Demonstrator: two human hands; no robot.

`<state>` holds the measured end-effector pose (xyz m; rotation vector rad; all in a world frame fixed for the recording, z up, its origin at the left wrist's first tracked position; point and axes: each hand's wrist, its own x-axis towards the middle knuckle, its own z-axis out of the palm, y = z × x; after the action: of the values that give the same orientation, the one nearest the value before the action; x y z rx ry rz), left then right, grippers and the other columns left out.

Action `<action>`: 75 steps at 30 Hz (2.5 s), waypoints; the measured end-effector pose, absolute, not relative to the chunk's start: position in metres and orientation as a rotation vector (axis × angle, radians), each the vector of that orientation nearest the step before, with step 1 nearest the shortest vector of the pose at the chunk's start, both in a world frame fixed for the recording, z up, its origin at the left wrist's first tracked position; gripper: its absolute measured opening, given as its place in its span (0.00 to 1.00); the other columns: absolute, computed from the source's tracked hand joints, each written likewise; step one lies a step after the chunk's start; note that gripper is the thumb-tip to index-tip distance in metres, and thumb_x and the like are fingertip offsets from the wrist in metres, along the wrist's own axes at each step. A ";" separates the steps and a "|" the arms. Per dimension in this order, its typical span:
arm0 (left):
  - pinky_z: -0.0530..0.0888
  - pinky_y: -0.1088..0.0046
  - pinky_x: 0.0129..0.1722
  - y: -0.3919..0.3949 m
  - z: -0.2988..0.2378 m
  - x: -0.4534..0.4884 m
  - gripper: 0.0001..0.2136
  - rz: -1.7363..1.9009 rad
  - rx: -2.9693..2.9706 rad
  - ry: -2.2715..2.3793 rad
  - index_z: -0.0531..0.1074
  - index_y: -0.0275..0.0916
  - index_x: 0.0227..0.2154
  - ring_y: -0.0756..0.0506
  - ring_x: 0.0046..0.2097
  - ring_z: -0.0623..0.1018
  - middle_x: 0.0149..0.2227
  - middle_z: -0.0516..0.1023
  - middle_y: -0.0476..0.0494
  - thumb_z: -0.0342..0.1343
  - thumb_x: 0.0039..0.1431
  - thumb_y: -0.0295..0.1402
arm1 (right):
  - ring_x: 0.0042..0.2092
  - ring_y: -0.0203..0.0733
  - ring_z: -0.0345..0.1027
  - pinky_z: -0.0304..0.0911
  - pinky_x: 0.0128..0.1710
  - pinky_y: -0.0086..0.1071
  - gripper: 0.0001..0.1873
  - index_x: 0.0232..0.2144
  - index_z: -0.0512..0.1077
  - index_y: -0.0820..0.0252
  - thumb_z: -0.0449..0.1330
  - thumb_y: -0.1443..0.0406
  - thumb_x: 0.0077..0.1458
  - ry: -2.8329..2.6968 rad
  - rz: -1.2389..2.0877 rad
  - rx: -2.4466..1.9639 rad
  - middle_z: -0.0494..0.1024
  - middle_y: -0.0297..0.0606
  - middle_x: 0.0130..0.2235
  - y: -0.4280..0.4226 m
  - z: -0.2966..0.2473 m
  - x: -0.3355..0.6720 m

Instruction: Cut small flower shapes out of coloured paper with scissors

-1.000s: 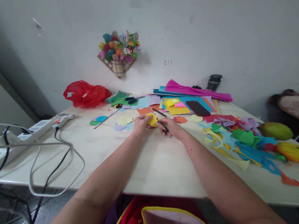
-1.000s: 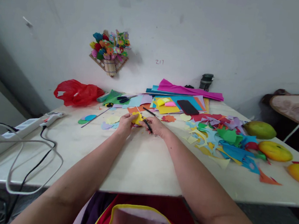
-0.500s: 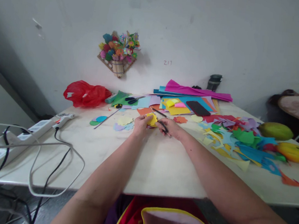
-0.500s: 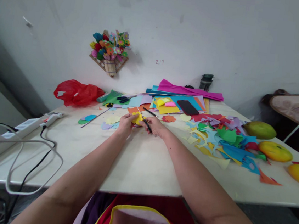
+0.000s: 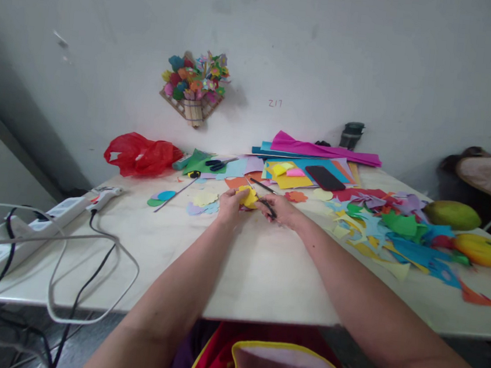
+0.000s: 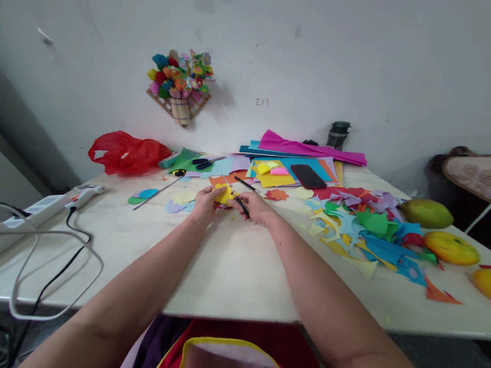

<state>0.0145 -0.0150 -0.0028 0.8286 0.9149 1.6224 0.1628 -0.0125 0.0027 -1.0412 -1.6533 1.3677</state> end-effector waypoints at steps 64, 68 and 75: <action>0.74 0.68 0.28 -0.014 -0.003 0.007 0.16 1.489 0.891 0.798 0.78 0.30 0.27 0.44 0.27 0.78 0.27 0.80 0.37 0.72 0.32 0.33 | 0.17 0.28 0.62 0.47 0.09 0.20 0.14 0.28 0.68 0.60 0.62 0.56 0.56 -1.782 1.313 -1.081 0.71 0.27 0.19 -0.016 0.006 0.172; 0.74 0.68 0.27 -0.013 -0.004 0.007 0.16 1.478 0.900 0.807 0.77 0.30 0.27 0.44 0.27 0.78 0.27 0.80 0.38 0.71 0.32 0.33 | 0.16 0.29 0.61 0.46 0.09 0.21 0.13 0.27 0.68 0.60 0.63 0.57 0.56 -1.754 1.319 -1.084 0.70 0.28 0.19 -0.016 0.005 0.171; 0.71 0.70 0.25 -0.010 -0.007 0.007 0.16 1.512 0.893 0.836 0.75 0.32 0.24 0.46 0.25 0.76 0.24 0.78 0.40 0.72 0.31 0.34 | 0.16 0.29 0.61 0.45 0.09 0.22 0.13 0.28 0.68 0.60 0.62 0.57 0.56 -1.756 1.323 -1.056 0.70 0.29 0.19 -0.013 0.000 0.171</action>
<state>0.0068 -0.0102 -0.0066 0.8925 0.8364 1.5116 0.1711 -0.0125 -0.0003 -1.0563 -1.7564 1.3234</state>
